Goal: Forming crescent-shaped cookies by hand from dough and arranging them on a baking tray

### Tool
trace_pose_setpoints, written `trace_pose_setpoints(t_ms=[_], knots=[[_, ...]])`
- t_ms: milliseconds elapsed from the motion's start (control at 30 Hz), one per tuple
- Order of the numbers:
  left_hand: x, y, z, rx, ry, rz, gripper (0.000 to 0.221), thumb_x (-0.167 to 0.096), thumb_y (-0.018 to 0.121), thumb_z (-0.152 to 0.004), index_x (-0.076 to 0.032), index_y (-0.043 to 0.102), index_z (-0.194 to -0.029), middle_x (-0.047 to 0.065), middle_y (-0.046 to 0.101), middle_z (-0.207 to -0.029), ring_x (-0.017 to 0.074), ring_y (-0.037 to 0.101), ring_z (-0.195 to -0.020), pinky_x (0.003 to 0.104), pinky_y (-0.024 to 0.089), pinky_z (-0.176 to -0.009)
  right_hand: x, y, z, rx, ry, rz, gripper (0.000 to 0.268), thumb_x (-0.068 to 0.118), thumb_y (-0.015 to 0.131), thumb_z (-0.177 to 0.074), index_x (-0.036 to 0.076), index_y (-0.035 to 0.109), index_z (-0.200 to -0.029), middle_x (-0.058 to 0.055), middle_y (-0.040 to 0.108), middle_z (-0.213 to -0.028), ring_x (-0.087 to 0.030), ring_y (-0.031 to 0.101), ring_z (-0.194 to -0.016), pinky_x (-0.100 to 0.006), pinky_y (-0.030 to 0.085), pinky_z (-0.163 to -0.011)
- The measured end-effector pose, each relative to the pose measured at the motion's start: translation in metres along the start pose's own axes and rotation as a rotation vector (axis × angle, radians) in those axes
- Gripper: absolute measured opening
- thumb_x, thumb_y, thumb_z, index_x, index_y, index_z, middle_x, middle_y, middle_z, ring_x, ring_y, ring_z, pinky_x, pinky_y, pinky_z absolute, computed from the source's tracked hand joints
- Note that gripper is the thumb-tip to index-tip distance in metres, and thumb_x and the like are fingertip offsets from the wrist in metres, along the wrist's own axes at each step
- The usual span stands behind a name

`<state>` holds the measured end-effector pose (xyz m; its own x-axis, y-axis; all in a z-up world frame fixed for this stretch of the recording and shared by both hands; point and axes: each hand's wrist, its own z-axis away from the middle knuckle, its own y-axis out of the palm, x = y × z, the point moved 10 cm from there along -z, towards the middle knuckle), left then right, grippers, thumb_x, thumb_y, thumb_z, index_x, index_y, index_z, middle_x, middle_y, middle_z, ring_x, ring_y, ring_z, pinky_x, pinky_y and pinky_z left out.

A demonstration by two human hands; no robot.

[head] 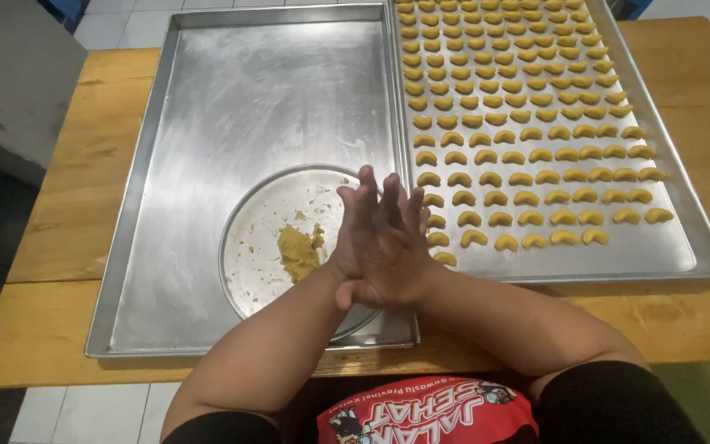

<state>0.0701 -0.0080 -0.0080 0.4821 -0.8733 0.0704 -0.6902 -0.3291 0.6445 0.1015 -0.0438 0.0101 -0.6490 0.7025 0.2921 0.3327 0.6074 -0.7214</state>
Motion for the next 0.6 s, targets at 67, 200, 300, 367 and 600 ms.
trace_pose_setpoints(t_ms=[67, 200, 300, 367, 600], knots=[[0.003, -0.008, -0.016, -0.077, -0.347, 0.113, 0.116, -0.087, 0.040, -0.081, -0.005, 0.017, -0.161, 0.012, 0.019, -0.165, 0.0298, 0.023, -0.152, 0.054, 0.012, -0.128, -0.004, 0.005, 0.000, 0.013, 0.014, 0.012, 0.102, 0.044, 0.037, -0.089, 0.001, -0.022, -0.161, -0.024, -0.018, -0.170, -0.041, -0.025, -0.153, -0.077, -0.008, -0.110], [0.023, 0.008, -0.037, -0.333, -0.998, 0.179, 0.123, -0.097, 0.024, -0.069, -0.022, 0.013, -0.167, -0.004, 0.028, -0.165, 0.0161, 0.032, -0.149, 0.039, 0.023, -0.128, -0.012, 0.014, -0.005, 0.062, 0.034, 0.055, 0.108, 0.077, 0.019, -0.095, 0.002, -0.023, -0.160, -0.025, -0.017, -0.169, -0.044, -0.021, -0.154, -0.083, 0.001, -0.108], [0.032, 0.000, -0.010, -0.286, -1.116, 0.124, 0.127, -0.101, 0.018, -0.065, -0.026, 0.004, -0.166, -0.003, 0.028, -0.166, 0.0162, 0.033, -0.149, 0.037, 0.021, -0.128, -0.017, -0.016, -0.014, -0.024, 0.071, 0.040, 0.118, 0.089, -0.007, -0.085, 0.001, -0.018, -0.162, -0.022, -0.013, -0.172, -0.039, -0.018, -0.157, -0.067, -0.008, -0.121], [0.033, 0.002, -0.014, -0.291, -1.108, 0.129, 0.127, -0.101, 0.020, -0.065, -0.026, 0.002, -0.166, -0.004, 0.026, -0.166, 0.0164, 0.032, -0.149, 0.037, 0.021, -0.128, 0.002, -0.014, -0.006, -0.067, -0.026, 0.092, 0.121, 0.090, 0.002, -0.086, -0.003, -0.016, -0.162, -0.025, -0.014, -0.171, -0.037, -0.023, -0.155, -0.061, -0.017, -0.118], [0.023, 0.011, -0.038, -0.343, -1.068, 0.107, 0.127, -0.097, 0.030, -0.066, -0.027, -0.013, -0.163, -0.006, 0.013, -0.169, 0.0176, 0.024, -0.153, 0.039, 0.022, -0.128, 0.036, 0.009, 0.016, -0.049, -0.224, 0.034, 0.132, 0.096, 0.009, -0.077, -0.005, -0.007, -0.161, -0.025, -0.016, -0.168, -0.038, -0.028, -0.151, -0.057, -0.028, -0.114]])
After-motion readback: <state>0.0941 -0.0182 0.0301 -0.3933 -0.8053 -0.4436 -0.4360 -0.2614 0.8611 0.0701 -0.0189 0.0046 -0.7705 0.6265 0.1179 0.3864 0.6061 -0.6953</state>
